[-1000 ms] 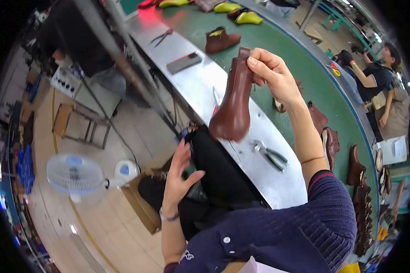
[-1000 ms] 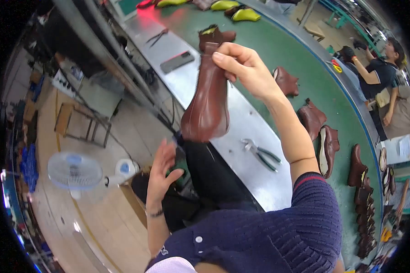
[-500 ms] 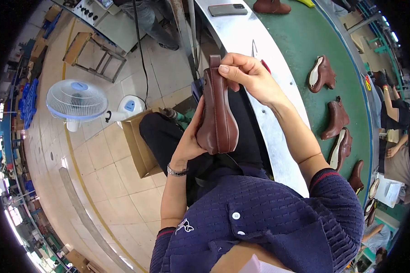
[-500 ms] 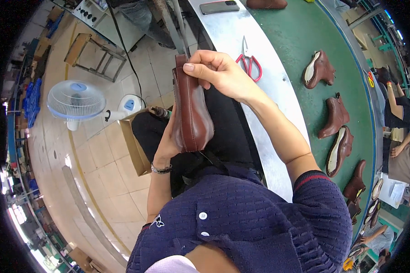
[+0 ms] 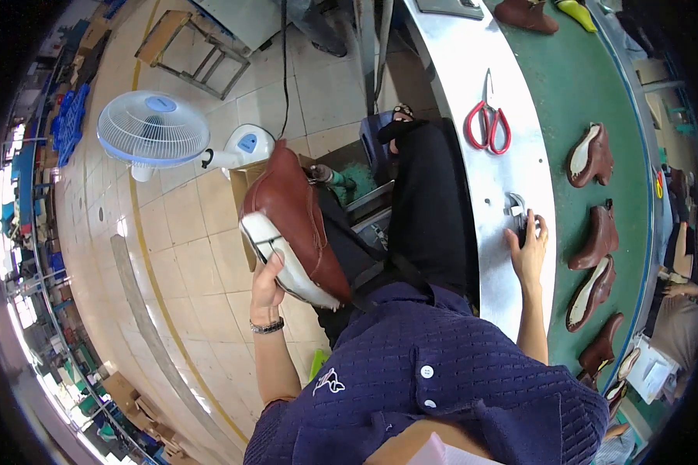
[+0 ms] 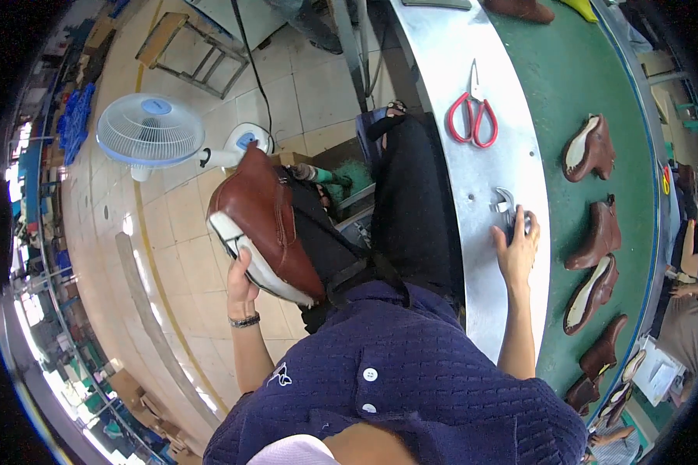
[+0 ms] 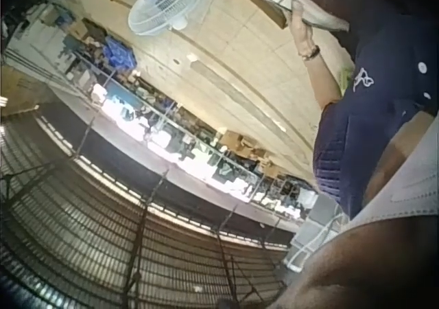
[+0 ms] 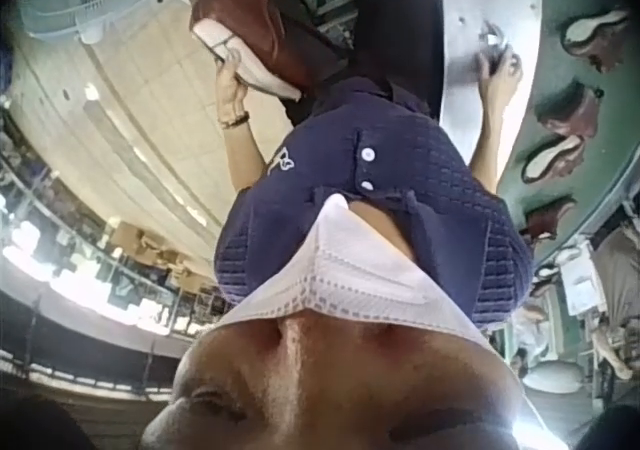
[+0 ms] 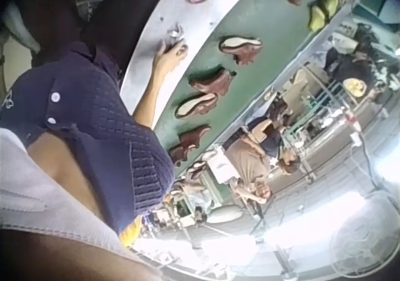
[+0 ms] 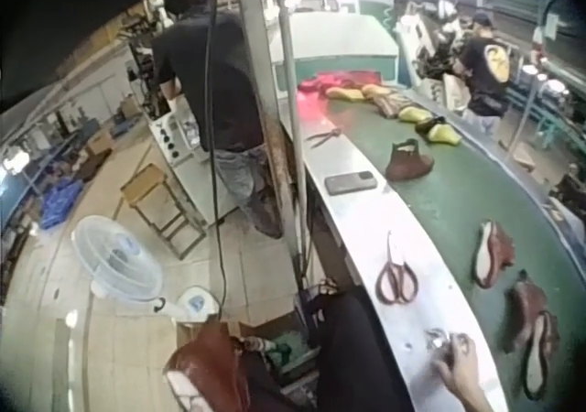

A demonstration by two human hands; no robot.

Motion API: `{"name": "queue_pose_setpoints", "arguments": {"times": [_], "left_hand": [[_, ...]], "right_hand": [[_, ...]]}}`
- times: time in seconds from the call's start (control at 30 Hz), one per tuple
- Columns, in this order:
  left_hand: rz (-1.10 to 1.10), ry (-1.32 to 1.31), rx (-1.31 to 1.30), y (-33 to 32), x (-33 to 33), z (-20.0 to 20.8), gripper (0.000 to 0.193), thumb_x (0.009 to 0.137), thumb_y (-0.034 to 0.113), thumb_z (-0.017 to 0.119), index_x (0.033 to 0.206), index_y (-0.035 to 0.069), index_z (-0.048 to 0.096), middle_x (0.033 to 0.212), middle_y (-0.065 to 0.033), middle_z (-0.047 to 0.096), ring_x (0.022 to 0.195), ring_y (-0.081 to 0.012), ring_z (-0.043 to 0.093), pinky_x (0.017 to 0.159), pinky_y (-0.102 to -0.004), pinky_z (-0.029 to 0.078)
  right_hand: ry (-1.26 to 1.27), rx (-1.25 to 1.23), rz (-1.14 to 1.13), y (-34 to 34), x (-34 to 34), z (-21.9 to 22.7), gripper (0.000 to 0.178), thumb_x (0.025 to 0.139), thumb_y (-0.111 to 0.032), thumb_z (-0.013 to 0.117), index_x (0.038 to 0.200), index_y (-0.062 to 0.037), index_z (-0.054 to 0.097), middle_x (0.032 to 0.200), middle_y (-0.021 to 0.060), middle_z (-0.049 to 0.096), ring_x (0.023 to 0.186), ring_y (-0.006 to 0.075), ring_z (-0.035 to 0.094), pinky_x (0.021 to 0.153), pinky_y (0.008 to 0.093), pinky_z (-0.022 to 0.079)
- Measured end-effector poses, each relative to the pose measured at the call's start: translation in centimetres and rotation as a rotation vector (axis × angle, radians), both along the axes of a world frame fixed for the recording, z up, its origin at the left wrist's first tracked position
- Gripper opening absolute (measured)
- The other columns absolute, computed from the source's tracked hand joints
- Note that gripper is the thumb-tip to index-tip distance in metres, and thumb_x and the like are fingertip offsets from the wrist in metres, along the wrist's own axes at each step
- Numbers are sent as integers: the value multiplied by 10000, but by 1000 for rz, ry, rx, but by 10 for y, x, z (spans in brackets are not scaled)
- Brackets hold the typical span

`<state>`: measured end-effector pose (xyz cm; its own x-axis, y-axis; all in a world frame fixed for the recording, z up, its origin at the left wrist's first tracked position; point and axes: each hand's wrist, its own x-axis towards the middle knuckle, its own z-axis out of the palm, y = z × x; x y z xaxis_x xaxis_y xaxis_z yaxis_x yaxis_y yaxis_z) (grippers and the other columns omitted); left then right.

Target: Manually trim and shape shoe uppers using pliers and scissors at an assembly station.

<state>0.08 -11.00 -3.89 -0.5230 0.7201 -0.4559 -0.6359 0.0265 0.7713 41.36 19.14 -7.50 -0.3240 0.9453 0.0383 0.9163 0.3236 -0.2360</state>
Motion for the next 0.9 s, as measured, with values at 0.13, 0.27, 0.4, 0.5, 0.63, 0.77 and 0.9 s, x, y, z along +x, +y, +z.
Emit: {"name": "queue_pose_setpoints", "arguments": {"times": [0.13, 0.27, 0.4, 0.5, 0.63, 0.77, 0.9], "left_hand": [[-5, -148, -92, 28, 0, 15, 578, 951, 358, 582, 1378, 6, 412, 1269, -98, 567, 1110, -199, 581, 963, -343, 464], [-126, -138, -119, 66, 4, 34, 601, 948, 382, 594, 1376, 1, 415, 1252, -86, 570, 1091, -164, 578, 920, -318, 479], [-106, -138, -110, 94, 2, 40, 608, 949, 385, 595, 1391, 19, 396, 1276, -83, 540, 1115, -143, 536, 937, -292, 447], [-163, 29, -92, 104, 4, 38, 673, 941, 406, 601, 1422, 10, 347, 1309, -101, 508, 1167, -160, 494, 992, -302, 401], [-171, 90, -80, 111, 9, 42, 650, 969, 406, 554, 1442, 24, 324, 1344, -112, 482, 1216, -173, 455, 1030, -305, 362], [-148, 70, -74, 111, 5, 40, 640, 990, 410, 510, 1453, 18, 307, 1352, -114, 479, 1234, -179, 444, 1042, -306, 347], [-214, 249, -210, 113, -2, 44, 655, 965, 408, 549, 1434, 3, 338, 1340, -178, 492, 1221, -243, 492, 1007, -338, 396]], "right_hand": [[10, -147, -87, 1, 2, -1, 536, 888, -226, 636, 1379, -77, 479, 1198, 234, 526, 1089, 383, 520, 952, 442, 412], [733, -673, -388, 12, -1, 2, 467, 939, -220, 598, 1349, -23, 496, 952, 87, 596, 904, 226, 587, 811, 333, 477], [1291, -1243, -461, 6, -51, 47, 490, 906, -249, 639, 1336, -73, 483, 1096, 99, 635, 814, 93, 592, 561, 199, 463], [1144, -1514, -204, 4, -121, 98, 619, 882, -263, 663, 1405, -68, 395, 1051, 143, 667, 693, 117, 611, 409, 164, 351], [743, -1520, 132, -2, -217, 147, 691, 887, -175, 614, 1488, -78, 286, 980, 156, 687, 665, 133, 626, 444, 153, 366], [661, -1652, 309, -1, -276, 161, 713, 919, -68, 533, 1529, -115, 166, 1092, 193, 660, 867, 187, 654, 636, 232, 505], [640, -1794, 358, 5, -300, 159, 704, 969, -57, 473, 1543, -147, 76, 1193, 229, 609, 1049, 246, 631, 860, 313, 526]]}}
